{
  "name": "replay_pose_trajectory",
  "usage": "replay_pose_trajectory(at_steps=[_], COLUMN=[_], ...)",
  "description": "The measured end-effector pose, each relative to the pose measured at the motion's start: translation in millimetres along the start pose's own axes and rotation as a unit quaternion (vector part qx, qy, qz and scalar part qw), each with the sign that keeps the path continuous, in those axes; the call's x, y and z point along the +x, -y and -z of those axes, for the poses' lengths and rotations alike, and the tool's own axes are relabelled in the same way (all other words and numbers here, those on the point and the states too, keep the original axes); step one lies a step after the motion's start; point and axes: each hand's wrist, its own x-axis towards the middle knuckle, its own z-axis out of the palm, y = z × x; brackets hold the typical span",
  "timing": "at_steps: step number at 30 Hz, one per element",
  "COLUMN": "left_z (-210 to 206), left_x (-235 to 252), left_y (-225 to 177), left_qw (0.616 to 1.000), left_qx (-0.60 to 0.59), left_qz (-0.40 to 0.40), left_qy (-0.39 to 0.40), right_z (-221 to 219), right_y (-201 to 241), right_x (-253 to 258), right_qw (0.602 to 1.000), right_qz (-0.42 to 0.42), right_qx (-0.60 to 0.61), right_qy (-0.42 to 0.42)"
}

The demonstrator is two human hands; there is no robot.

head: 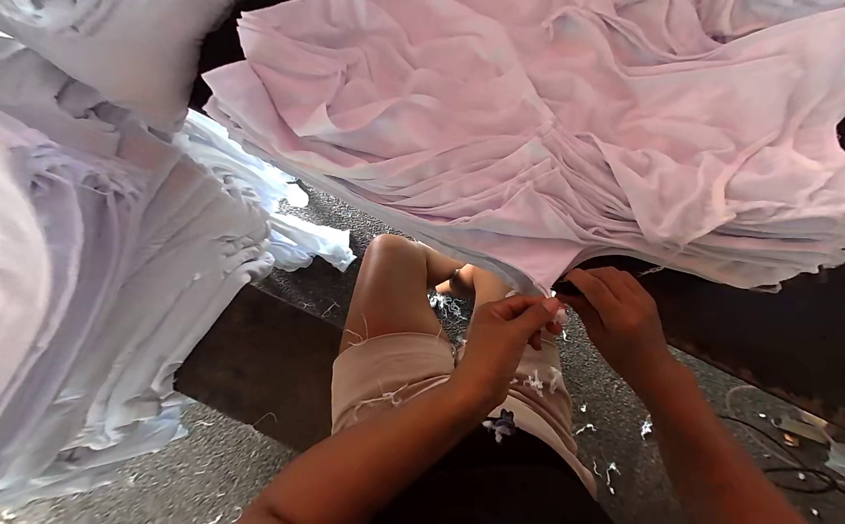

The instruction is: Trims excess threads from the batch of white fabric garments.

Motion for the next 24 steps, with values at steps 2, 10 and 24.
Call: replay_pose_trajectory(at_steps=[2, 10, 24], left_z=[-0.8, -1.4, -1.8], left_x=[0.0, 0.4, 4.7], left_y=[1.0, 1.1, 1.0], left_qw=[1.000, 1.000, 0.999], left_qx=[-0.002, -0.003, 0.012], left_qz=[-0.001, -0.012, -0.027], left_qy=[0.001, -0.005, 0.011], right_z=[-0.7, -3.4, 1.9], right_y=[1.5, 2.0, 1.2], right_x=[-0.2, 0.9, 5.7], right_qw=[1.000, 1.000, 1.000], right_qz=[-0.002, -0.009, 0.015], right_qx=[0.003, 0.010, 0.008], right_qy=[0.000, 0.002, -0.006])
